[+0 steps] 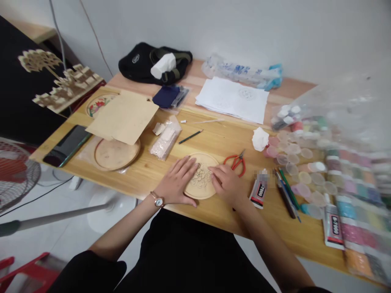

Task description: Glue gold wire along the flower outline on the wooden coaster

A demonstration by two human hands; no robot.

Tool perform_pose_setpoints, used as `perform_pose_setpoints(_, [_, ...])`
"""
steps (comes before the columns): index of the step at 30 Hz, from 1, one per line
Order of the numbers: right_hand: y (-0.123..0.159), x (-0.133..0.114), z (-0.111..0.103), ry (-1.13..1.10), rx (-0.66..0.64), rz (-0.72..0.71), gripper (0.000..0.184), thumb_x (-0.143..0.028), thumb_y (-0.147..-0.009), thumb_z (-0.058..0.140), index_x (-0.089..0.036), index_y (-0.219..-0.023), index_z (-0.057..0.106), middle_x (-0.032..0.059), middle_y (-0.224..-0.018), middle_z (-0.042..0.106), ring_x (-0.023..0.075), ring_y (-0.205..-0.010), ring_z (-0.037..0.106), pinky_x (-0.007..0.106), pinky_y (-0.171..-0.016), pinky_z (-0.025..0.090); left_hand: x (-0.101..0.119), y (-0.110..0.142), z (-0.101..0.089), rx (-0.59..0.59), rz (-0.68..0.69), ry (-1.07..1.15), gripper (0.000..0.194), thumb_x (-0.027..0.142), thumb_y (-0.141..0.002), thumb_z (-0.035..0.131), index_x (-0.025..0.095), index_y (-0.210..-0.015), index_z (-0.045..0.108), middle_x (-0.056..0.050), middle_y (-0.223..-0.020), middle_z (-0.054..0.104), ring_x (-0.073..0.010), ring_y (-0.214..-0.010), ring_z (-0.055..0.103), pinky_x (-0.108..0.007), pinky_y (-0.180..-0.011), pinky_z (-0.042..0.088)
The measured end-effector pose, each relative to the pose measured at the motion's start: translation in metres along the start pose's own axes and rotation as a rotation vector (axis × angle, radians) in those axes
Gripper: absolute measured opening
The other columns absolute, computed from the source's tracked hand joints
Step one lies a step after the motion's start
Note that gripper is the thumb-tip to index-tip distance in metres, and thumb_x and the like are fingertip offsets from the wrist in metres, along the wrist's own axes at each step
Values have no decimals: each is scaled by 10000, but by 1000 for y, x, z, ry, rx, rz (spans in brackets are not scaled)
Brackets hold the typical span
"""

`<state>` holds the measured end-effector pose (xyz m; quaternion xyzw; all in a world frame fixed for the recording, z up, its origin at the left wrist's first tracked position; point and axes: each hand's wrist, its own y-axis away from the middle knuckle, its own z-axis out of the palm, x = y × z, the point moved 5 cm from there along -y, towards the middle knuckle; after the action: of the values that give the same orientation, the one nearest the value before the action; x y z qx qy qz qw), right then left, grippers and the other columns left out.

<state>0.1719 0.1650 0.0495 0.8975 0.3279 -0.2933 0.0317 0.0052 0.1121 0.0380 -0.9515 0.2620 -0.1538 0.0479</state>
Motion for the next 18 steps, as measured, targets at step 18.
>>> perform_pose_setpoints(18, [-19, -16, 27, 393, -190, 6, 388, -210, -933, 356, -123, -1175, 646, 117, -883, 679, 219, -815, 593, 323, -676, 393, 10, 5, 14, 135, -204, 107, 877, 773, -860, 223, 101, -1381, 437, -169, -1435, 466, -347, -1373, 343, -496, -1133, 239])
